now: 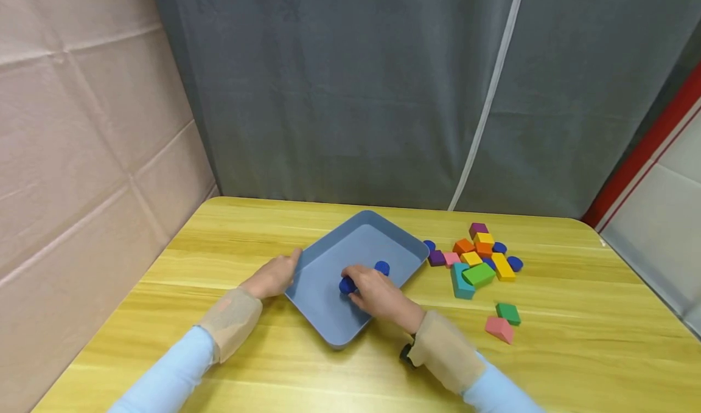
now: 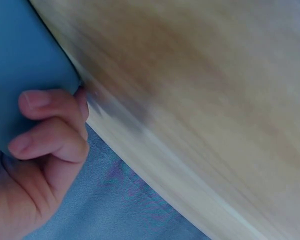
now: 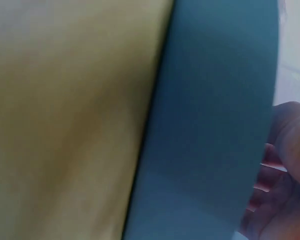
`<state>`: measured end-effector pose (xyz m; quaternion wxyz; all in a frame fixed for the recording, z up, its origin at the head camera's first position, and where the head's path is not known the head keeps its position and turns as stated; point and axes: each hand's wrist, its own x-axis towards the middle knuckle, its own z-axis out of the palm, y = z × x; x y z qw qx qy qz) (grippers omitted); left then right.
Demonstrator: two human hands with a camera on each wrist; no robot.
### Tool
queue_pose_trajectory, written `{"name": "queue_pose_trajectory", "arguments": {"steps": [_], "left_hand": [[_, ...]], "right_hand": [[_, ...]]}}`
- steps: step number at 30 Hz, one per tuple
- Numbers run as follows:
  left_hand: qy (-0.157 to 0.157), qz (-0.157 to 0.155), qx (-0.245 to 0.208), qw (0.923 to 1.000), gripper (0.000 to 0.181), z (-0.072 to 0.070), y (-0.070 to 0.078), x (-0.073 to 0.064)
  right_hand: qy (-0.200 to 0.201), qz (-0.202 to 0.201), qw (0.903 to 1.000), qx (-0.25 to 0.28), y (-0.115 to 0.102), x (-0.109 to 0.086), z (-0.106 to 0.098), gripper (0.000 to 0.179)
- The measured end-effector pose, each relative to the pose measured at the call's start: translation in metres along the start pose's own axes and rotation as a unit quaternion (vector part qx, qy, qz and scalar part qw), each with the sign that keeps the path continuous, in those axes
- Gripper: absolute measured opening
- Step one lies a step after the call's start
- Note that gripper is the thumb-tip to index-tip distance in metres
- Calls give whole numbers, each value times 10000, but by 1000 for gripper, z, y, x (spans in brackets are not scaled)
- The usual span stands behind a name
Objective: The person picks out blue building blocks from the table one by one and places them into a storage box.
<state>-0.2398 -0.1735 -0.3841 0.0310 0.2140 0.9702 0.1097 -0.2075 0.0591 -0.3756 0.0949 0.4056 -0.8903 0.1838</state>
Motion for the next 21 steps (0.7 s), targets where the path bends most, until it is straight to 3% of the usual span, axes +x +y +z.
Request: {"name": "queue_pose_trajectory", "arguments": {"steps": [9,21], "left_hand": [[-3,-62,-90,9999,37,-1,1,1],[-33,-114,-70,9999,38,0,1,1]], "right_hand": [[-377,-225,9987,-246,-9,2,8,29],[-1196,-379,9910,-464,-20,7,11,29]]}}
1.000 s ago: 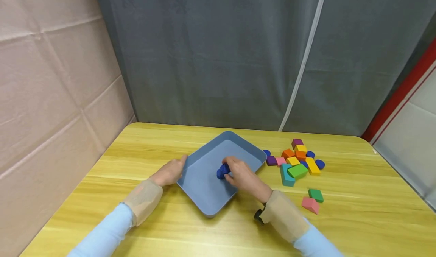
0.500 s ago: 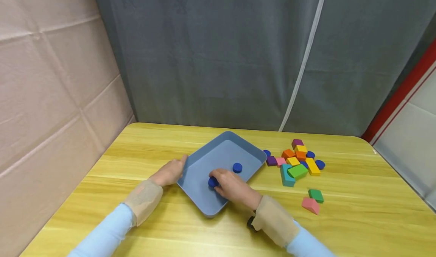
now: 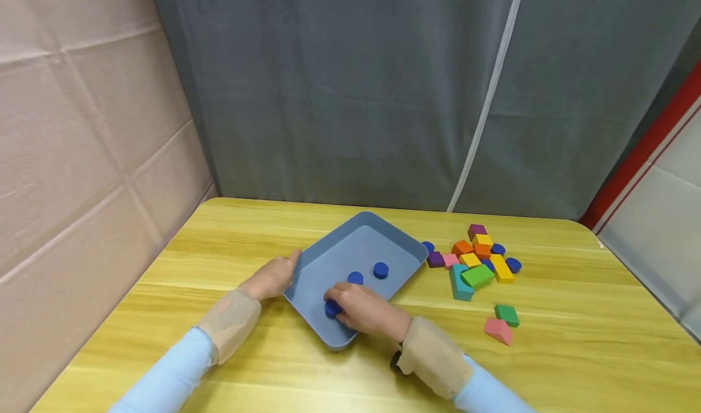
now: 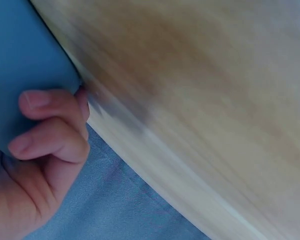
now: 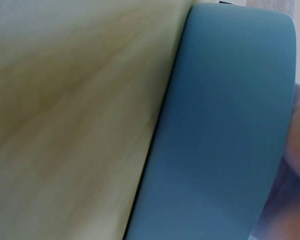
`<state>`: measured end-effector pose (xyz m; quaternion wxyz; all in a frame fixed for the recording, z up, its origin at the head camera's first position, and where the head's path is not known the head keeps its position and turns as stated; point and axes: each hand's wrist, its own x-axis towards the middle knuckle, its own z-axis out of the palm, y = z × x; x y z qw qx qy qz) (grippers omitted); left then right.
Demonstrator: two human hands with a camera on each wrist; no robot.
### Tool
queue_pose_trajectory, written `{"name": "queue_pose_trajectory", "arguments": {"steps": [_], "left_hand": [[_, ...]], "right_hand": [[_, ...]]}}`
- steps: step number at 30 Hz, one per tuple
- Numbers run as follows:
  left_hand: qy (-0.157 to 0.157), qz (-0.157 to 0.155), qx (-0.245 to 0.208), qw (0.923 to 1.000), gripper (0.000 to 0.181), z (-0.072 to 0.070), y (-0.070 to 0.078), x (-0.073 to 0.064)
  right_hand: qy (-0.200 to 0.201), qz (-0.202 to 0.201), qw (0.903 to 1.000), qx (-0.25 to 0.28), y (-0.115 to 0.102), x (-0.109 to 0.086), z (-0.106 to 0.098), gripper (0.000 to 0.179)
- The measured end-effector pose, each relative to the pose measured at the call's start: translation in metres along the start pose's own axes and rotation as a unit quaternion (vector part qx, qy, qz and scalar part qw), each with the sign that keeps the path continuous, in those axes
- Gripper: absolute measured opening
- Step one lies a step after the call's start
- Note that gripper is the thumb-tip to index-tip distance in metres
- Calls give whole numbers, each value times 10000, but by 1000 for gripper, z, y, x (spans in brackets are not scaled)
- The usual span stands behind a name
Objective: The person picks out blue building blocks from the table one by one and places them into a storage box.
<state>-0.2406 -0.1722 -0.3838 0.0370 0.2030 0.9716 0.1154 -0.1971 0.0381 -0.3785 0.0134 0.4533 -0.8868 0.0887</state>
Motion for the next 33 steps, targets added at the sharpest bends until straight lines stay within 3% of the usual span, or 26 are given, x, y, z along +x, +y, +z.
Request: {"name": "queue_pose_trajectory", "arguments": {"steps": [17,33], "left_hand": [[58,64,-5,10000,41,1,0,-1],[133,103,30,9999,39,1,0,-1]], "right_hand": [[-223,38,9996,-187,-4,0,2,35],[-55,8,9997,246,0,-3,-3,31]]}}
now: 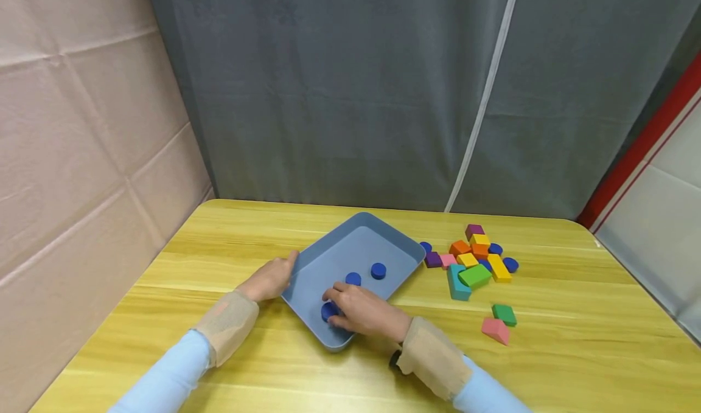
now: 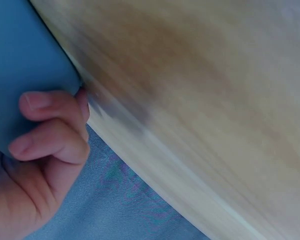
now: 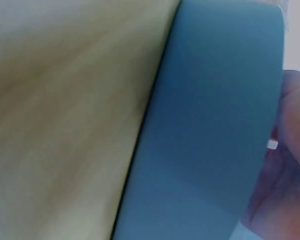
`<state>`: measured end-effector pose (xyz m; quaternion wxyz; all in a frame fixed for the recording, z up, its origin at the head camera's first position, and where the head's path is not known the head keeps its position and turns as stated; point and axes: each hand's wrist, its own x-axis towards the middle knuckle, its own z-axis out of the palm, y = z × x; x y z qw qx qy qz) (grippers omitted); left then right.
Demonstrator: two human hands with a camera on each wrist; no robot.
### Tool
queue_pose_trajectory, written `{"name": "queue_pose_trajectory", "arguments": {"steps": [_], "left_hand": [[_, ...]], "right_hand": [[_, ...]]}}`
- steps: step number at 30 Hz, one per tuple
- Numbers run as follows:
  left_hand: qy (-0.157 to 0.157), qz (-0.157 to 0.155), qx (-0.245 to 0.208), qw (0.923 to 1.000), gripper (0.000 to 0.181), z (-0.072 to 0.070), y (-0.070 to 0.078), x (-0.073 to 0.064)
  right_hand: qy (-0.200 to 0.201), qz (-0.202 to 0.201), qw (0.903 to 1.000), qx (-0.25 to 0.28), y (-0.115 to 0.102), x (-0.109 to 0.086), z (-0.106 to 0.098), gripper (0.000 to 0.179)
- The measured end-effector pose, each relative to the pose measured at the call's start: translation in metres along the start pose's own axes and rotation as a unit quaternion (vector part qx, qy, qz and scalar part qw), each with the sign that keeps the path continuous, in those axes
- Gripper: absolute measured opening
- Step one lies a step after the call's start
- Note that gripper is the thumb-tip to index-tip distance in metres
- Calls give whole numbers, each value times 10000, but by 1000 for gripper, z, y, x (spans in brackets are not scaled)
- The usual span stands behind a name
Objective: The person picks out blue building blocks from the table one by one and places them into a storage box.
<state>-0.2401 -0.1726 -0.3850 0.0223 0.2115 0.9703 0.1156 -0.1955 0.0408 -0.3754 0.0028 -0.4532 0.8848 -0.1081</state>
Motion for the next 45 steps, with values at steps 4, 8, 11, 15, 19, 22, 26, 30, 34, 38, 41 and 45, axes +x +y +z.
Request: {"name": "queue_pose_trajectory", "arguments": {"steps": [4,8,11,15,19,22,26,30,34,38,41,45], "left_hand": [[-22,-1,14,10000,39,0,-1,-1],[-80,-7,7,10000,40,0,-1,-2],[-73,41,9,10000,40,0,-1,-3],[-49,58,13,10000,39,0,-1,-3],[-48,6,-17,10000,39,0,-2,-3],[-67,-15,-21,10000,40,0,-2,-3],[-100,-23,-2,9999,41,1,-2,-2],[-76,11,27,10000,43,1,-3,-2],[-49,48,35,10000,44,0,-2,-2],[-101,29,16,9999,42,0,-2,-2],[-141,1,-16,9999,40,-1,-1,-2],[-153,-22,-52,9999,41,-3,0,-1]], "right_hand": [[106,-45,9998,157,3,-1,-4,28],[295,-114,9990,307,7,-3,-10,22],[494,-99,9979,397,10,-5,-15,16],[816,-67,9959,378,15,-10,-22,8],[1162,-101,9922,436,23,-12,-28,3],[1316,-13,9898,545,28,-14,-34,3],[1411,251,9882,548,36,-18,-44,4],[1581,543,9852,390,46,-24,-54,6],[1795,788,9802,265,58,-31,-61,6],[2083,1040,9724,160,73,-38,-64,6],[2202,1370,9656,171,81,-42,-66,7],[2185,1817,9583,315,91,-47,-69,10]]}}
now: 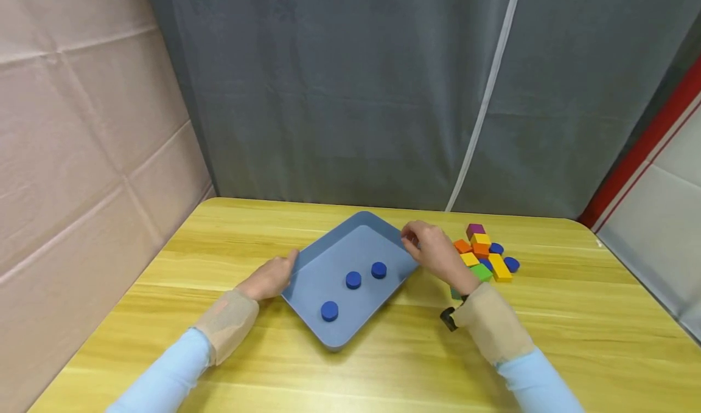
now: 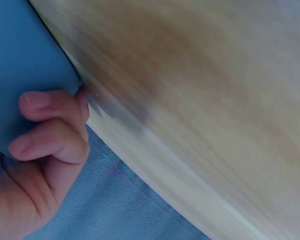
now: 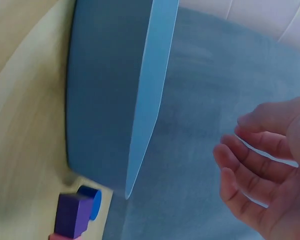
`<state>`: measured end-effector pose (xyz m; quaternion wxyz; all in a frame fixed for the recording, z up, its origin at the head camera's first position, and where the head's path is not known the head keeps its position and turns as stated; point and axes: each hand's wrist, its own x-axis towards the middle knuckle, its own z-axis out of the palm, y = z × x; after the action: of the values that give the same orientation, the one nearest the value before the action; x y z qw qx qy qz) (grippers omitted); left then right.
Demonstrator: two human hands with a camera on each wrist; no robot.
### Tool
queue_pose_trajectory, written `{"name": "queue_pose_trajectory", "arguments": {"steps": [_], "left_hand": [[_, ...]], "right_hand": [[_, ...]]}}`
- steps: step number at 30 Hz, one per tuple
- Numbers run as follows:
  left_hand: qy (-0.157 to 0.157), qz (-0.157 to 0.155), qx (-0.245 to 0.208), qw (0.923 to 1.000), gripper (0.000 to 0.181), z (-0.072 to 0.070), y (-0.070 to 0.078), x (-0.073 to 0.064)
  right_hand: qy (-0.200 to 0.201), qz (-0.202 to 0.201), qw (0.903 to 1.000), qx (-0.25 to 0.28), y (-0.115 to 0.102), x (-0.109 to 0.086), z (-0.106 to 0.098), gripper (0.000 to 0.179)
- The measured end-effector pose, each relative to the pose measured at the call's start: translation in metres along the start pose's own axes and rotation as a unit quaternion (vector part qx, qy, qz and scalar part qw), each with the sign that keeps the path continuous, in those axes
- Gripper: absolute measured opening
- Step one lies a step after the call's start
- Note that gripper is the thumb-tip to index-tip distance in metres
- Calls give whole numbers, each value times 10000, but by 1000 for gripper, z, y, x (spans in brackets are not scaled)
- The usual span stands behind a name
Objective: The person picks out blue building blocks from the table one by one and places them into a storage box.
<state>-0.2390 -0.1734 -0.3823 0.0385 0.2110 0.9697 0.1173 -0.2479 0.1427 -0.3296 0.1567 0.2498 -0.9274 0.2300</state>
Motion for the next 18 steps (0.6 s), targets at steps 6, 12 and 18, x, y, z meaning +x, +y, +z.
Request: {"name": "queue_pose_trajectory", "arguments": {"steps": [6,12,18], "left_hand": [[-13,-10,46,10000,41,0,0,1],[-26,-3,61,10000,40,0,0,1],[-55,-50,21,10000,41,0,0,1]], "right_hand": [[100,304,9995,-14,16,1,-1,14],[33,427,9990,-151,36,0,1,13],[-106,339,9992,-189,50,1,-3,15]]}}
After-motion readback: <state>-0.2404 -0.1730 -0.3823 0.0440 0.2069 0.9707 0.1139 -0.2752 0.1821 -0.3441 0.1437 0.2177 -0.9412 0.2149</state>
